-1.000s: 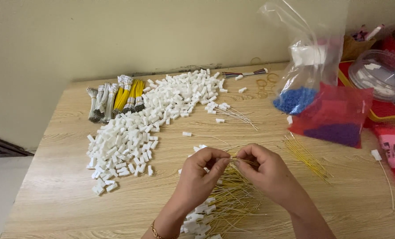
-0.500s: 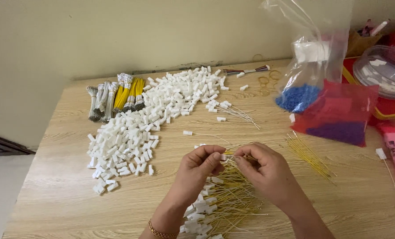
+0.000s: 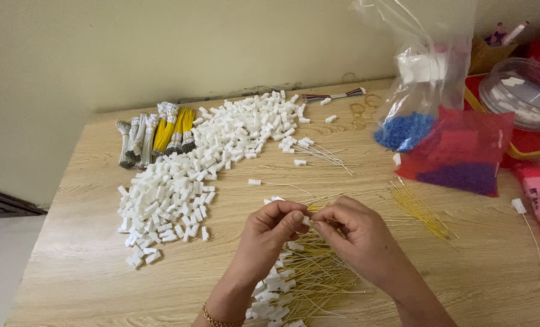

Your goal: The person repeatedly picks up small white cylindrical pieces and yellow sticks from a wooden table and inserts the sticks into the cylinders. The assembled items are placed back on the table in a growing pile. The workspace includes additional craft materials in plastic bags.

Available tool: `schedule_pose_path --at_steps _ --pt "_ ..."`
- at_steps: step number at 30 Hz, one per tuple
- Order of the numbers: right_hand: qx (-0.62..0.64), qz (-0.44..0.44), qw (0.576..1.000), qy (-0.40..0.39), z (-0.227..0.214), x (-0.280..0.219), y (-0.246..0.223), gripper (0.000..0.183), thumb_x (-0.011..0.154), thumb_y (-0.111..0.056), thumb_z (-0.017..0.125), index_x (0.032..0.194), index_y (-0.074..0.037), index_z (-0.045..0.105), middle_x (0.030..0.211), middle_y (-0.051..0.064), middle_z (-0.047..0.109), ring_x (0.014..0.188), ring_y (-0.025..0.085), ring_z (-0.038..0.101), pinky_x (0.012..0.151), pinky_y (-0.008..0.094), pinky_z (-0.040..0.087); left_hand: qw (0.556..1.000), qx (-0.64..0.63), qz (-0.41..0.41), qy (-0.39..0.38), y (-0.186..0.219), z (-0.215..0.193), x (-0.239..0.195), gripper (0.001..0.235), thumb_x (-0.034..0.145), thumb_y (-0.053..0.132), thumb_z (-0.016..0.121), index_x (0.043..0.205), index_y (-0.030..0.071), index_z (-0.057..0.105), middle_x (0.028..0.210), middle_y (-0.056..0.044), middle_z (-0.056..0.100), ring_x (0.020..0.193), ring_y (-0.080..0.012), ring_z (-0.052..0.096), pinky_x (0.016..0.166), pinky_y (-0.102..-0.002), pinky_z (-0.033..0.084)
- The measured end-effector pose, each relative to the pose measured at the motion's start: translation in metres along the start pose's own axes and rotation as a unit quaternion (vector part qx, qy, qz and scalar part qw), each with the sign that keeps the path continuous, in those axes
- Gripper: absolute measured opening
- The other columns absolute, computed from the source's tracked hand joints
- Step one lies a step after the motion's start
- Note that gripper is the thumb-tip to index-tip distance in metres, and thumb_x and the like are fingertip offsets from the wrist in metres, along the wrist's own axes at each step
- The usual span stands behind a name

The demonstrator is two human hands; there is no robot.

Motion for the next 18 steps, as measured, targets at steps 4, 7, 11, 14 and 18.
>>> schedule_pose_path --at_steps 4,7,11,14,18 --pt "0.008 0.001 1.0 -0.001 0.0 0.001 -0.004 0.015 0.09 -0.013 0.07 0.101 -0.005 0.075 0.082 0.003 0.066 0.067 0.012 0.061 0.058 0.028 0.049 1.0 -0.011 -0.01 0.008 -0.006 -0.006 0.001 0.019 0.098 0.016 0.067 0.111 0.003 0.072 0.096 -0.003 0.076 0.085 -0.0117 0.072 0.073 -0.027 0.058" --pt "0.034 0.155 0.987 0.003 0.001 -0.003 0.021 0.013 0.09 -0.015 0.071 0.095 -0.004 0.071 0.078 0.006 0.067 0.063 0.014 0.059 0.056 0.03 0.048 1.0 -0.028 -0.004 0.004 -0.005 -0.004 0.001 0.018 0.098 0.014 0.067 0.111 0.002 0.072 0.096 -0.005 0.075 0.086 -0.0131 0.073 0.072 -0.027 0.058" --pt "0.012 0.07 0.997 0.003 0.002 0.001 0.008 0.011 0.09 -0.013 0.069 0.094 -0.003 0.069 0.081 0.005 0.066 0.066 0.013 0.063 0.057 0.029 0.05 1.0 -0.023 0.012 -0.004 -0.001 0.001 0.001 0.017 0.099 0.012 0.066 0.111 0.002 0.072 0.098 -0.004 0.076 0.087 -0.0134 0.073 0.073 -0.027 0.058" --pt "0.006 0.047 0.999 0.01 0.005 0.003 0.002 0.01 0.088 -0.01 0.068 0.094 -0.002 0.067 0.082 0.005 0.066 0.067 0.013 0.064 0.057 0.03 0.052 1.0 -0.023 0.015 -0.001 -0.004 0.0 0.002 0.016 0.099 0.011 0.066 0.11 0.001 0.072 0.097 -0.005 0.076 0.088 -0.0133 0.073 0.074 -0.027 0.058" --pt "0.021 0.023 0.999 0.008 0.014 0.005 0.0 0.009 0.089 -0.008 0.068 0.093 -0.001 0.065 0.084 0.006 0.066 0.069 0.015 0.066 0.059 0.03 0.053 0.999 -0.033 -0.002 0.021 -0.013 -0.009 0.003 0.014 0.098 0.01 0.066 0.108 0.002 0.072 0.096 -0.005 0.076 0.086 -0.0131 0.071 0.076 -0.029 0.06"
Point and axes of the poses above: each hand's wrist, its own x-axis towards the middle knuckle, its own z-axis out of the palm, y = z × x, the point moved 9 cm from there along x, towards the middle knuckle
